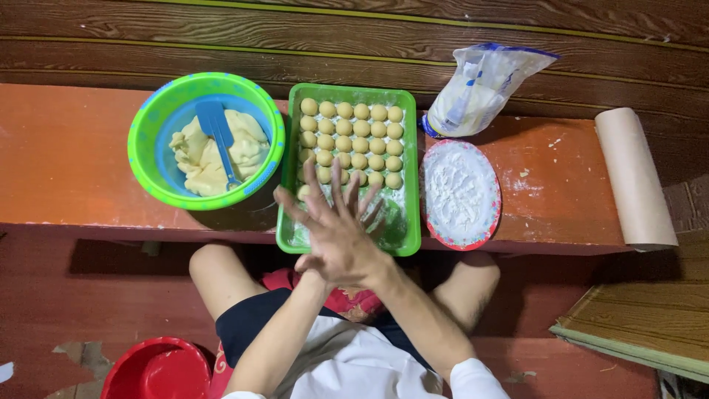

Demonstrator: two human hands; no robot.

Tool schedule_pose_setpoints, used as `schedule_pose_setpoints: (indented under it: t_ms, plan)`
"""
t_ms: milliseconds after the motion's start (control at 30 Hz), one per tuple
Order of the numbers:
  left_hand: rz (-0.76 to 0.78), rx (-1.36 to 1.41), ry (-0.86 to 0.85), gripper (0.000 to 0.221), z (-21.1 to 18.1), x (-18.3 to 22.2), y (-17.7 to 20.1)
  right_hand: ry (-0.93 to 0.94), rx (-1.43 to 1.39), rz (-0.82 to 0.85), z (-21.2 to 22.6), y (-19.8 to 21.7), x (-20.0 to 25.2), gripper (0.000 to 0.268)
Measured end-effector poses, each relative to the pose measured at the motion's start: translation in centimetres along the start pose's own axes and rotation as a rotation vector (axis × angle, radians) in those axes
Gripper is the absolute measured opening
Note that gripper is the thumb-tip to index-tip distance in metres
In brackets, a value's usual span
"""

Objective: Shaping small pieces of dough into uniform balls by rolling them between the palms and arranging them on a tray.

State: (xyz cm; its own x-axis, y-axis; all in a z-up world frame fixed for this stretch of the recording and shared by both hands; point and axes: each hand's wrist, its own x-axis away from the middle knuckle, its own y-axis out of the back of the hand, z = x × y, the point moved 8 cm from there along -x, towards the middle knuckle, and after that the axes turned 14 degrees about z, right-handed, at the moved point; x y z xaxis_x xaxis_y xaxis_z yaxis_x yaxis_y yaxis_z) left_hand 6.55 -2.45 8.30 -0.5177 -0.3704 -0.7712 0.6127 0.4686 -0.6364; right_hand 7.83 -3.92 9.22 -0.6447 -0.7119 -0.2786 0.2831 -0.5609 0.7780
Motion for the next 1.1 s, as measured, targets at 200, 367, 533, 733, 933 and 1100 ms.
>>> schedule_pose_setpoints:
  t_ms: [200, 367, 533, 733, 933, 1100]
  plan:
    - [-0.675, 0.487, 0.708, 0.083, -0.6, -1.4, 0.8, -0.147, -0.015, 0.107, -1.5, -0.9, 0.9, 0.105]
    - [-0.836, 0.35, 0.827, 0.088, 0.2, 3.3, 1.2, -0.062, 0.038, 0.021, -0.4, -2.9, 1.0, 0.101]
    - [-0.988, 0.152, 0.953, 0.095, 0.3, 7.0, 0.9, -0.252, -0.018, 0.046, -1.8, 1.5, 1.8, 0.095]
    - [-1.141, 0.105, 0.83, 0.093, 1.9, 3.7, 2.9, -0.243, 0.083, 0.235, 1.1, 0.1, 3.8, 0.106]
    - [-0.537, 0.386, 0.89, 0.08, 1.9, 3.5, -0.9, -0.217, 0.1, 0.062, -0.7, 2.2, 3.5, 0.086]
    - [-0.917, 0.329, 0.94, 0.088, 2.6, 0.9, 2.8, -0.176, 0.226, 0.24, -1.0, -1.2, 4.0, 0.098]
